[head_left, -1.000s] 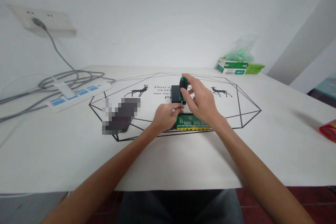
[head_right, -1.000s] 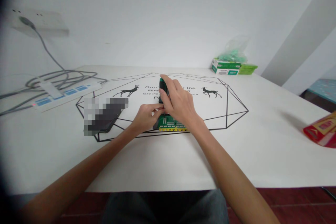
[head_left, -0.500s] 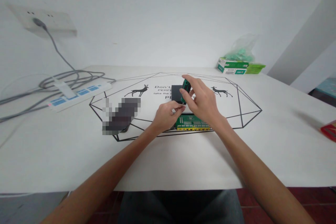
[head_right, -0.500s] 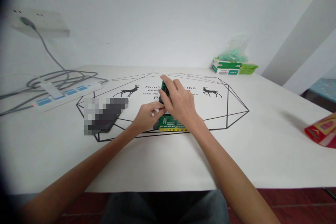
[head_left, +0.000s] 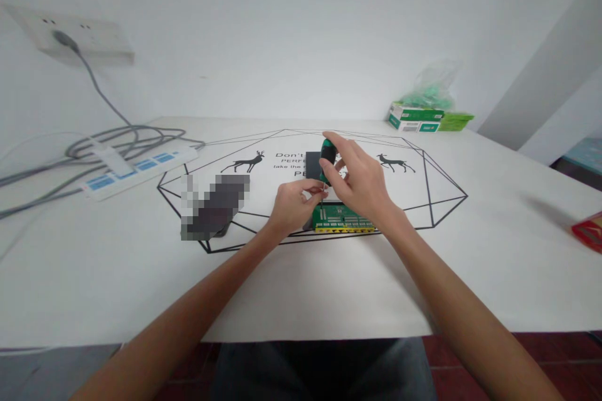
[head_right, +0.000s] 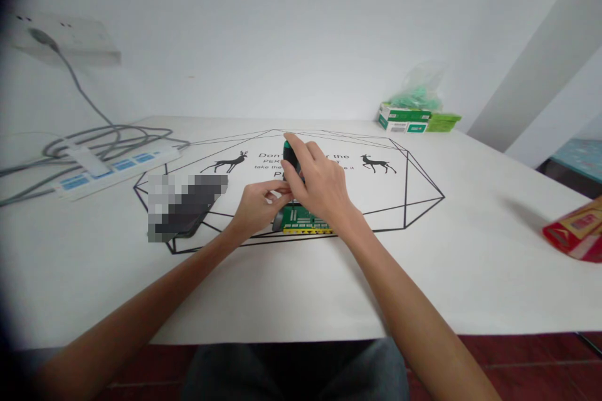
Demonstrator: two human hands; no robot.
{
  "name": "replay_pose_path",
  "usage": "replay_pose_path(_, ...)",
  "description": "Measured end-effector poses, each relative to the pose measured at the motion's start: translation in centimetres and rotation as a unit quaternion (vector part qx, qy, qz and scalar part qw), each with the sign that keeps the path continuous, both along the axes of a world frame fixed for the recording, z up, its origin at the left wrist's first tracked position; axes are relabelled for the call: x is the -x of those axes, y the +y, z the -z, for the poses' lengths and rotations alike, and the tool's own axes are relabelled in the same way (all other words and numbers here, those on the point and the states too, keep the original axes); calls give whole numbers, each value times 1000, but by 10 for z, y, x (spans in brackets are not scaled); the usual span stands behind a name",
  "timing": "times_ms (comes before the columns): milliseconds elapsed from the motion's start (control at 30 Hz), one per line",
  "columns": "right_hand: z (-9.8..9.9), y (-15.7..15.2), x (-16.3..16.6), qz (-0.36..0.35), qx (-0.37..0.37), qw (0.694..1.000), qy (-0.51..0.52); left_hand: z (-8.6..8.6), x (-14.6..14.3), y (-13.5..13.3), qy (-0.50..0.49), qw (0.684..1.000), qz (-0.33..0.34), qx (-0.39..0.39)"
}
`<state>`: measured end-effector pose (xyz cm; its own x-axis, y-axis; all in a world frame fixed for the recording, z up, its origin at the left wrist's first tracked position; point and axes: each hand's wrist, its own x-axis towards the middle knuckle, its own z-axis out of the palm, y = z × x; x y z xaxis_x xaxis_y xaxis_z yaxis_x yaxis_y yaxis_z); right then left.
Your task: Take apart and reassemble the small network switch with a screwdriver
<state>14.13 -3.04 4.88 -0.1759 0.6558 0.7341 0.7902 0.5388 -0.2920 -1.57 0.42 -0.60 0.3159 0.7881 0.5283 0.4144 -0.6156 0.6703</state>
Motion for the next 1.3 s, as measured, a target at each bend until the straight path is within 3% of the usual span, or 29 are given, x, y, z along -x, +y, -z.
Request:
replay_pose_path(733, -1, 0, 0, -8, -8, 1000, 7, -1, 1, 0, 31, 999, 15, 10)
replay_pose_path(1133, -1, 1, -1, -12, -2, 1000, 0, 0, 3, -2, 123, 985, -32, -118)
replay_pose_path(1300, -2, 0, -1, -7, 4, 1000, -1, 0, 4, -1, 132, 984, -44, -115)
